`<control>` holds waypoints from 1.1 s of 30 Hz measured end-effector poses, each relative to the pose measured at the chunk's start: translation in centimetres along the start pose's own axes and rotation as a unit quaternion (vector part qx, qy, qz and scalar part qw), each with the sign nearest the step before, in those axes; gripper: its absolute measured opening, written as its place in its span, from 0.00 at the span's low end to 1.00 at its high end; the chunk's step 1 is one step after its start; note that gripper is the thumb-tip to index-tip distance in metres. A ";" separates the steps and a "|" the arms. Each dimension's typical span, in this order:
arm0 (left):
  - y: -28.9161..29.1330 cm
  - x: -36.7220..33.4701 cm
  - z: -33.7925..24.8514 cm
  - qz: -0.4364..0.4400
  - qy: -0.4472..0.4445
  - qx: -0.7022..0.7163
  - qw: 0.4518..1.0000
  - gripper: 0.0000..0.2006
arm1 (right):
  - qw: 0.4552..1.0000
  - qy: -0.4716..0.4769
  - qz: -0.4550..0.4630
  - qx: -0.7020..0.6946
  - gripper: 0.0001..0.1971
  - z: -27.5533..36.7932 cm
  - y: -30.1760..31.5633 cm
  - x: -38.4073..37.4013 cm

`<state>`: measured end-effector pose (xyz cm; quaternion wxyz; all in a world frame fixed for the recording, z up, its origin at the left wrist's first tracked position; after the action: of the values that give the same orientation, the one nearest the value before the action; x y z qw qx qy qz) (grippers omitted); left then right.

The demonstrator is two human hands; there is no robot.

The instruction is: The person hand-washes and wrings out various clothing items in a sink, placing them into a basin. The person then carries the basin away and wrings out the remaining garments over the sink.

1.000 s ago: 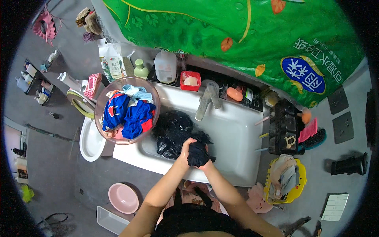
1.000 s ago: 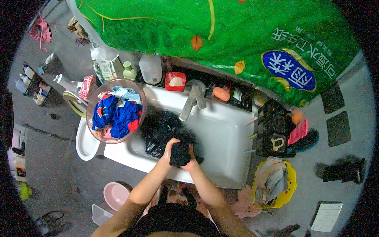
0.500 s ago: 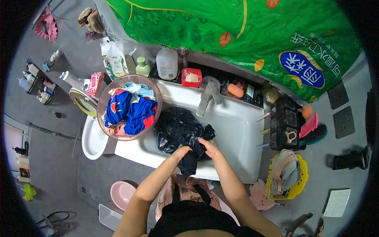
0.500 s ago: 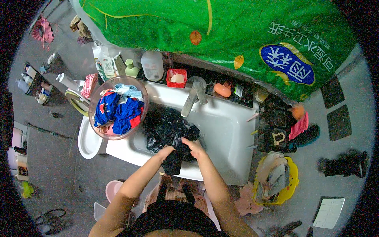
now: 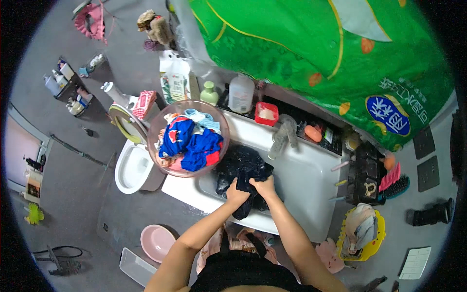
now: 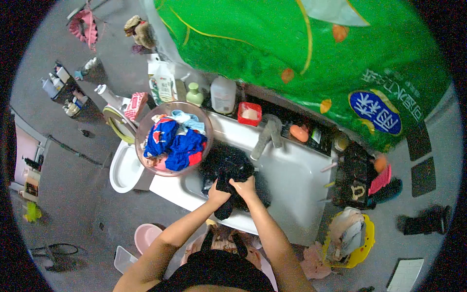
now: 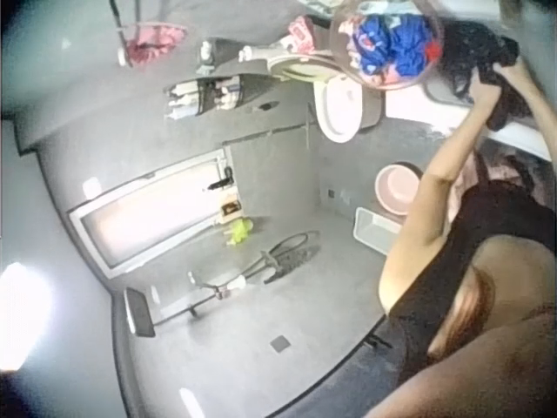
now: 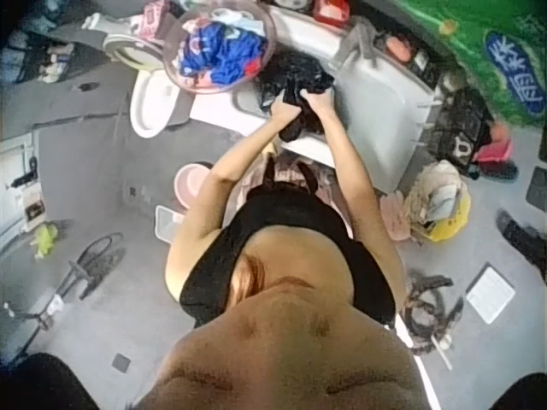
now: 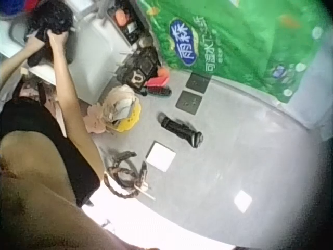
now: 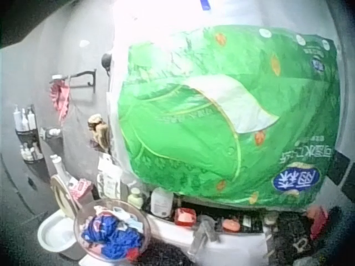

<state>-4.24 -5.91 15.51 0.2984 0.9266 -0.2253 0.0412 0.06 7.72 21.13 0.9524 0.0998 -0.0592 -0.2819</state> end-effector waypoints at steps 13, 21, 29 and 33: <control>26.8 -3.4 -8.4 -0.313 -0.118 -0.385 0.860 0.37 | 0.918 -0.181 0.061 -0.348 0.23 4.8 -16.6 -12.0; 21.1 -7.0 -6.4 -0.163 -0.184 -0.405 0.881 0.37 | 0.987 0.042 0.150 -0.042 0.22 4.7 -19.1 -12.2; 22.7 0.9 -8.8 -0.334 -0.363 -0.239 0.836 0.17 | 0.994 0.050 -0.062 0.075 0.12 -4.4 -5.3 -4.5; 13.7 1.5 -6.8 -0.134 -0.430 -0.101 0.887 0.13 | 0.885 -0.102 0.026 0.454 0.38 -12.6 -1.0 -4.1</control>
<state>-8.55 -12.49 28.73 0.2668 0.8396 -0.2080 -0.4250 -1.74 11.10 8.42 0.7989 0.4901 -0.2800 -0.2078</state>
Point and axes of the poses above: each hand's wrist, its own x-axis away from the middle knuckle, its own y-axis out of the back of the hand, z = x × y, the point moved 10 cm from there along -x, towards the middle knuckle, and after that the axes turned 2 degrees about z, right-handed, at the moved point
